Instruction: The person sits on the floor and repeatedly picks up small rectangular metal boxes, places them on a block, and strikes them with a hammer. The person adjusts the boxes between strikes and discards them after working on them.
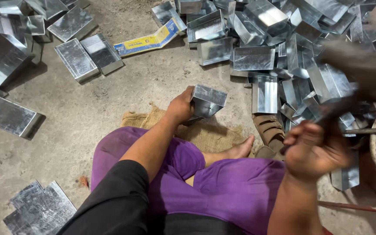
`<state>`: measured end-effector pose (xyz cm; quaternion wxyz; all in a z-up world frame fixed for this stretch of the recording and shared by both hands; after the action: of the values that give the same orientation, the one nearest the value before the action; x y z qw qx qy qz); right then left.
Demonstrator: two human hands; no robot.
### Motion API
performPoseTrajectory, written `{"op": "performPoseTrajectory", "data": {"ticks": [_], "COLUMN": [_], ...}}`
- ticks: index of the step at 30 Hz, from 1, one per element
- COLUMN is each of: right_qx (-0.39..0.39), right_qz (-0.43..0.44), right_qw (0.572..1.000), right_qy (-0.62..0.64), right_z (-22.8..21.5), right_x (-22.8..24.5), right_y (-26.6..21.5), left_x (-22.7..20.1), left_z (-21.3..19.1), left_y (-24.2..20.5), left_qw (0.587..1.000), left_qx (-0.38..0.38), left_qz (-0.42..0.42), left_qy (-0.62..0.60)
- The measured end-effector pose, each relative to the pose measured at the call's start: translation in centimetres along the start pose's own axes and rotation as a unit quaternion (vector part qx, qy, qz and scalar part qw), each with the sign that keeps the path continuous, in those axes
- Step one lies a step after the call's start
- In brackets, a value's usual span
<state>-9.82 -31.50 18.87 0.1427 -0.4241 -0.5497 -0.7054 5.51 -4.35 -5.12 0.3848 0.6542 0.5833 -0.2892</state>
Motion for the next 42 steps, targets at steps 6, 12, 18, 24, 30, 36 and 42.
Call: {"op": "performPoseTrajectory", "data": {"ticks": [6,12,18,24,30,36,42], "right_qx": [-0.014,0.292,0.164,0.067,0.047,0.199,0.163], "right_qz": [-0.067,0.09,0.234,0.103,0.06,0.155,0.224], "right_qw": [0.998,0.887,0.938,0.979,0.993,0.934,0.92], "right_qy": [-0.007,-0.347,-0.193,-0.161,-0.085,-0.254,-0.278], "right_z": [5.0,10.7,6.4,0.9,0.9,5.4,3.3], "right_x": [-2.1,-8.6,-7.9,-6.7,-7.0,-11.1,-13.3], "right_y": [0.3,-3.3,-4.3,-3.9,-3.7,-5.9,-5.0], "left_x": [0.0,0.1,0.2,-3.2,-4.1,-3.9,-3.5], "left_z": [0.0,0.4,-0.5,-3.6,-2.8,-2.0,-1.5], "left_y": [0.2,0.0,0.1,0.7,-0.1,-0.1,0.7], "left_qw": [1.0,1.0,1.0,0.955,0.915,0.899,0.902], "left_qx": [0.007,0.001,-0.028,-0.067,-0.019,-0.015,0.01], "left_qz": [-0.018,0.003,0.005,0.196,0.197,0.211,0.2], "left_qy": [0.024,0.016,-0.007,0.213,0.35,0.385,0.382]}}
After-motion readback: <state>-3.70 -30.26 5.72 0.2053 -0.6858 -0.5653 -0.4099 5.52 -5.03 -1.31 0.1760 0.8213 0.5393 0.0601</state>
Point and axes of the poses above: each hand's wrist, its own y-axis towards the middle knuckle, its own z-axis out of the palm, x = y × z, the point moved 6 cm from there along y, towards the middle knuckle, and after that the axes turned 6 degrees about -x, right-handed, at the moved point
